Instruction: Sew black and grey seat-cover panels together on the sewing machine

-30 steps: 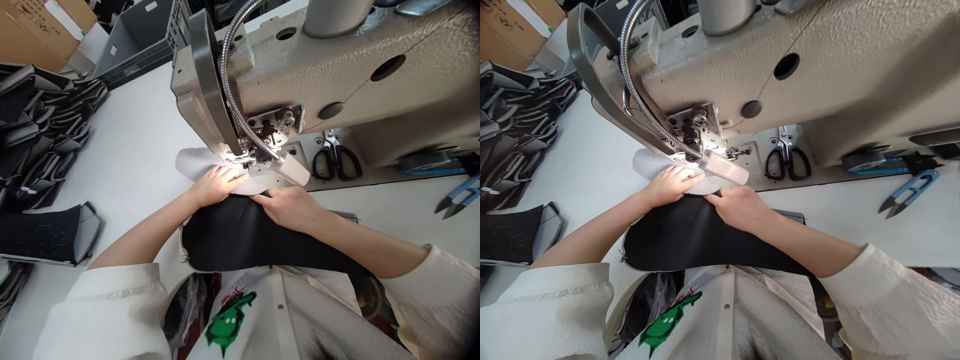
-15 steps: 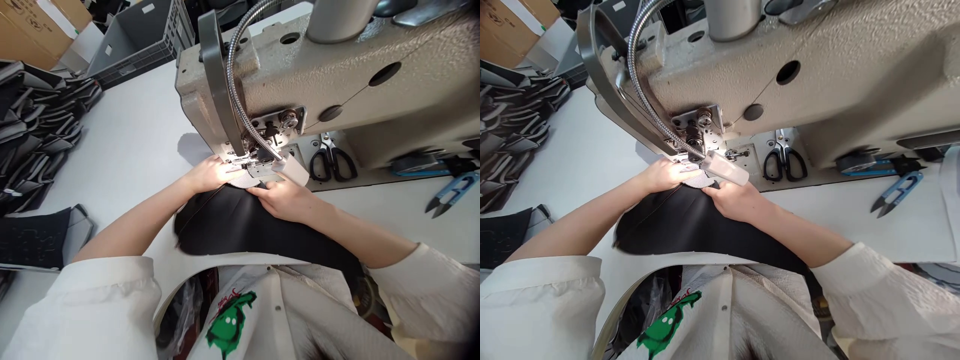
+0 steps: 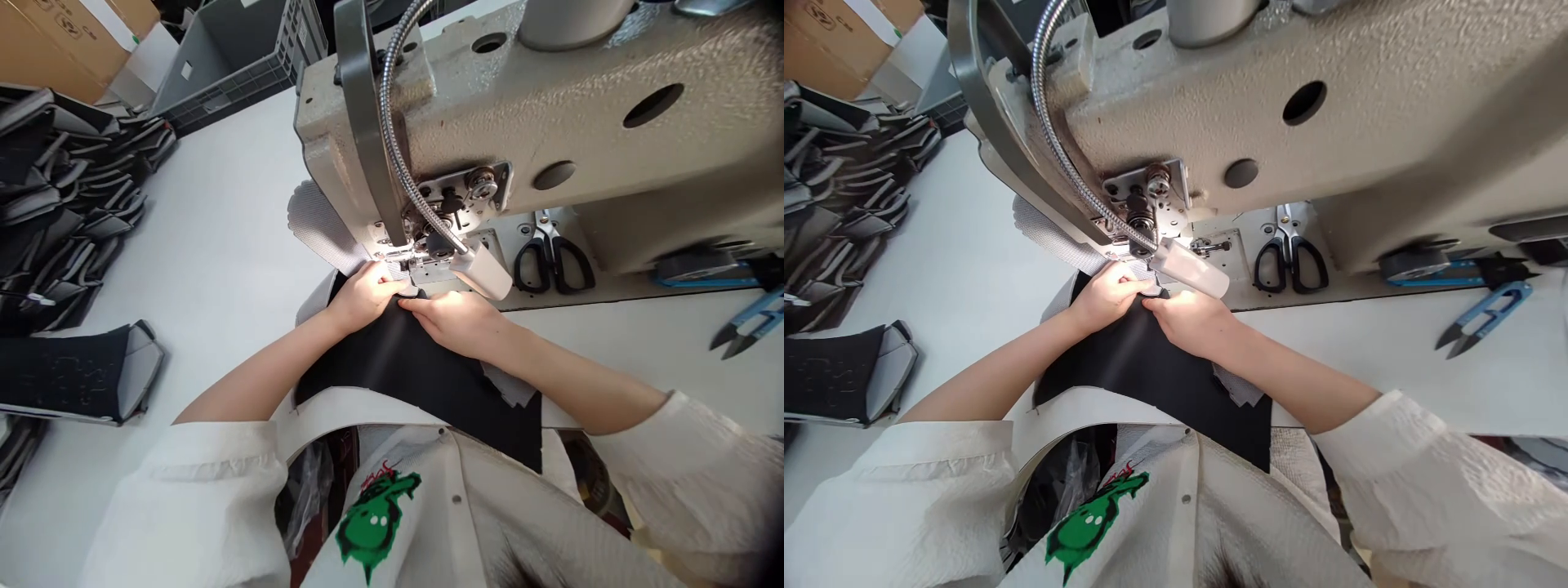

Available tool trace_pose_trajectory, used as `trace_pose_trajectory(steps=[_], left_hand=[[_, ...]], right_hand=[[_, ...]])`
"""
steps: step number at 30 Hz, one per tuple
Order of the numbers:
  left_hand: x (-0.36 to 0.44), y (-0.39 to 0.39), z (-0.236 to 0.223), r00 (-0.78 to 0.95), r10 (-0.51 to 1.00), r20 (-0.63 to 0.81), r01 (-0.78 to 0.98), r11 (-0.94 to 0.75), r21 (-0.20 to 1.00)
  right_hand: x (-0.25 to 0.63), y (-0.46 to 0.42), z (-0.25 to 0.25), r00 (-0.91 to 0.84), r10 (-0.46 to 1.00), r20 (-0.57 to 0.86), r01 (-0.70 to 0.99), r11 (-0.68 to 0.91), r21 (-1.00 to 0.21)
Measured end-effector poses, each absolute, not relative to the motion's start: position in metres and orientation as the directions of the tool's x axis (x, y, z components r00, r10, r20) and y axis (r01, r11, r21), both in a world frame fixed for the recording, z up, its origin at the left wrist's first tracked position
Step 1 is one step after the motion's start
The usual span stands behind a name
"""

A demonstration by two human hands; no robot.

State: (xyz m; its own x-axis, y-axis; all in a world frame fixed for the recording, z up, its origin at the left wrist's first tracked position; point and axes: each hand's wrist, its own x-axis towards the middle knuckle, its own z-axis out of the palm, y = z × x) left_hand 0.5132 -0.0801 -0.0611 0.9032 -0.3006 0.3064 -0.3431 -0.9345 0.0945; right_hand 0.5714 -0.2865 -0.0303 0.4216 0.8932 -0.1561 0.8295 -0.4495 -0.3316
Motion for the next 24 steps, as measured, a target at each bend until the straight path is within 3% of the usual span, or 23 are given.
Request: trace_pose_trajectory(steps=[5, 8, 10, 12, 15, 19, 24], left_hand=[[0.519, -0.079, -0.059, 0.884, -0.325, 0.337, -0.355, -0.934, 0.030], [0.514, -0.090, -0.053, 0.883, -0.314, 0.350, -0.325, -0.945, -0.027], [0.510, -0.097, -0.052, 0.875, -0.308, 0.373, -0.320, -0.947, -0.029], [0.508, -0.101, -0.054, 0.867, -0.291, 0.405, -0.323, -0.946, 0.011], [0.510, -0.102, -0.061, 0.865, -0.221, 0.450, -0.310, -0.941, 0.134], [0.515, -0.096, -0.065, 0.857, -0.182, 0.481, -0.315, -0.926, 0.210], [0.523, -0.085, -0.067, 0.838, -0.265, 0.477, -0.355, -0.928, 0.109]], right_hand=[[0.586, -0.297, -0.028, 0.333, 0.930, -0.154, 0.753, -0.361, -0.550], [0.597, -0.315, -0.027, 0.165, 0.984, -0.068, 0.689, -0.164, -0.706], [0.602, -0.325, -0.031, 0.102, 0.993, 0.052, 0.691, -0.033, -0.722], [0.603, -0.328, -0.039, 0.154, 0.966, 0.207, 0.781, 0.009, -0.624], [0.597, -0.318, -0.055, 0.208, 0.886, 0.414, 0.927, -0.044, -0.373], [0.579, -0.300, -0.064, 0.112, 0.922, 0.370, 0.982, -0.045, -0.185], [0.567, -0.294, -0.060, 0.150, 0.933, 0.328, 0.985, -0.111, -0.135]])
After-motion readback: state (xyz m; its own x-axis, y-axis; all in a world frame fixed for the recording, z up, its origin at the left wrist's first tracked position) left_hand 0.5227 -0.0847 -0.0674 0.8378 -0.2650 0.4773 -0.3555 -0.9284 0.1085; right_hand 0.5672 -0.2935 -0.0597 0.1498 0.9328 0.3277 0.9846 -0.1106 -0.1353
